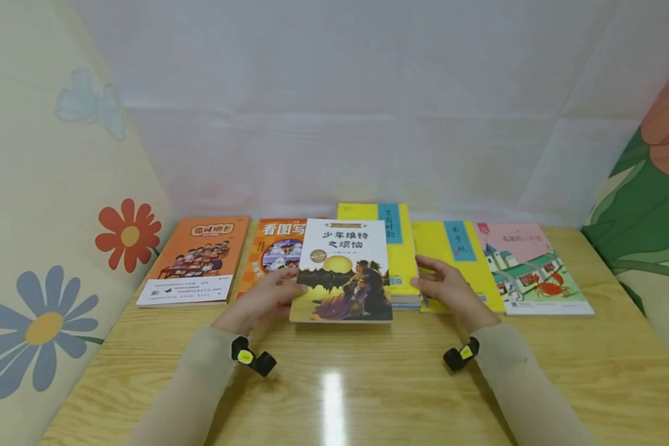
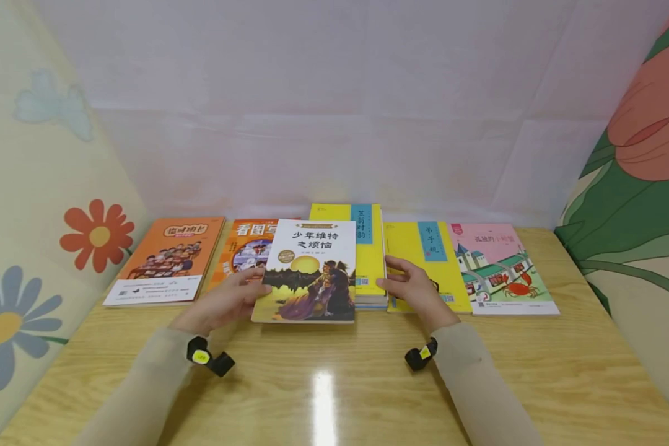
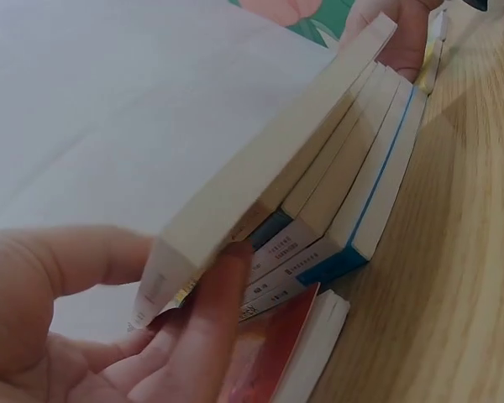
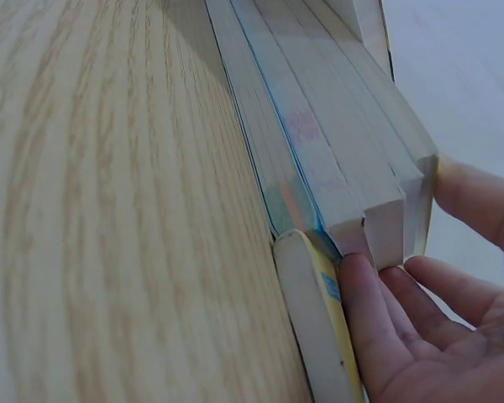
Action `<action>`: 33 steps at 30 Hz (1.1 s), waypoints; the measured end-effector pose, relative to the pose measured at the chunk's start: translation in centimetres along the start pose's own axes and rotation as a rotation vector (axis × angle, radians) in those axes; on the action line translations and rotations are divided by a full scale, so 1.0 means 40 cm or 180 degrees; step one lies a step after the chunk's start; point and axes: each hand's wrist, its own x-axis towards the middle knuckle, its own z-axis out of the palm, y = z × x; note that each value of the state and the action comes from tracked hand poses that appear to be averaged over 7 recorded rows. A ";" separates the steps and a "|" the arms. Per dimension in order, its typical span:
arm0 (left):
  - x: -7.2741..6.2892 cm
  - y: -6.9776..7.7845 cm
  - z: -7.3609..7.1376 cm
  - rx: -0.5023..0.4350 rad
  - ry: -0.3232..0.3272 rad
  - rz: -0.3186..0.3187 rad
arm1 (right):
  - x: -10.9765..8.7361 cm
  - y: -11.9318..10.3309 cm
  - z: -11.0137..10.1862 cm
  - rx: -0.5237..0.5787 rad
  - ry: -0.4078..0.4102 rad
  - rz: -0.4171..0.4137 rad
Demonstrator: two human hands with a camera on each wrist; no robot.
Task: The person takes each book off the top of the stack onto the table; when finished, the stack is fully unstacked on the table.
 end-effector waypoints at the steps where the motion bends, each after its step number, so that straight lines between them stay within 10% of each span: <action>1: 0.006 0.001 0.001 -0.0012 0.0040 0.0018 | 0.000 0.000 0.000 0.0005 0.0006 0.0003; 18: -0.002 0.002 0.000 -0.0037 0.0243 0.0190 | 0.004 0.002 0.018 0.0081 0.0031 -0.0095; 33: -0.243 -0.097 -0.106 -0.0506 0.0166 0.0900 | -0.003 0.008 0.009 0.0040 0.0013 -0.0028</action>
